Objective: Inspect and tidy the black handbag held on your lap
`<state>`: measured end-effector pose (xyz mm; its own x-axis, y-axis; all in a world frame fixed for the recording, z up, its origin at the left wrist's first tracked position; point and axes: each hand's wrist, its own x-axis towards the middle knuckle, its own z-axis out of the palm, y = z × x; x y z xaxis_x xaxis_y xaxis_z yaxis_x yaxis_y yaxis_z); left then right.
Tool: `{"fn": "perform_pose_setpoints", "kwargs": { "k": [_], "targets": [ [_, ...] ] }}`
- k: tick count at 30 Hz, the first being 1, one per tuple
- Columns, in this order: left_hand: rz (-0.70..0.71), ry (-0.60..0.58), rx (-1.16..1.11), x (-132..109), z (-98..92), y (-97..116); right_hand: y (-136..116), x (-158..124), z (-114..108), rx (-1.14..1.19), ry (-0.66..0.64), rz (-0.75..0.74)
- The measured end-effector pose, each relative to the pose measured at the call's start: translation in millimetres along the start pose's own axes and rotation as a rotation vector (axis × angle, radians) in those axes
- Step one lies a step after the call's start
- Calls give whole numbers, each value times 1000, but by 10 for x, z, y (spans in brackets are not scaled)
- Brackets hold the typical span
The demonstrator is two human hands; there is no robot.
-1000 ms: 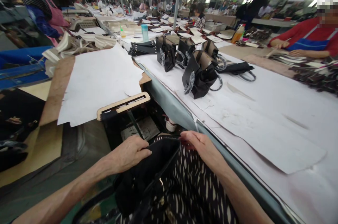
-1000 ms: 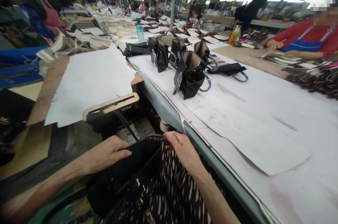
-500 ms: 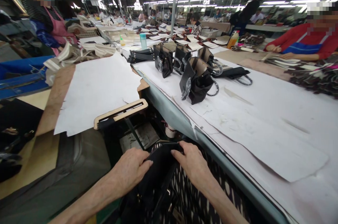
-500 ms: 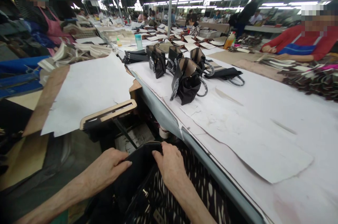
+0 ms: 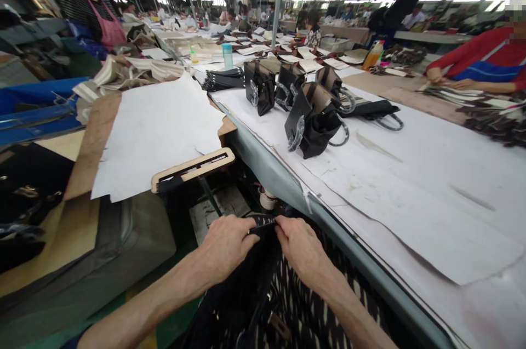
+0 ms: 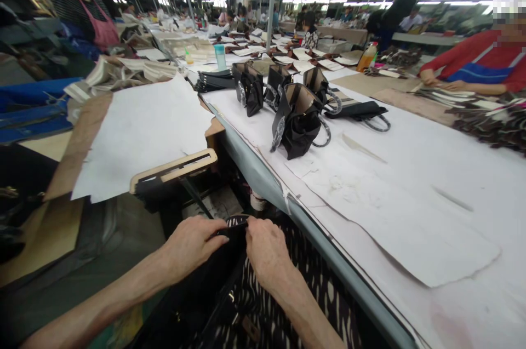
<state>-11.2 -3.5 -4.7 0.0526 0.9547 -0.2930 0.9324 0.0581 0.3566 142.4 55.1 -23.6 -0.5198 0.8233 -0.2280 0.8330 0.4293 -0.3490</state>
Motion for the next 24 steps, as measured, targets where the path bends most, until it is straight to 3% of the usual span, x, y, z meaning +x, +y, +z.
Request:
{"fn": "perform_pose_setpoints", "kwargs": {
  "k": [4, 8, 16, 24],
  "targets": [
    [-3, -27, 88, 90, 43, 74, -23, -69, -2, 89, -24, 82],
    [-15, 11, 128, 71, 105, 108, -49, -136, 20, -2, -14, 171],
    [-26, 54, 142, 23, 44, 129, -89, -27, -34, -106, 26, 16],
    [-80, 75, 188, 178, -21, 148, 27, 183, 18, -58, 76, -28]
  ]
}}
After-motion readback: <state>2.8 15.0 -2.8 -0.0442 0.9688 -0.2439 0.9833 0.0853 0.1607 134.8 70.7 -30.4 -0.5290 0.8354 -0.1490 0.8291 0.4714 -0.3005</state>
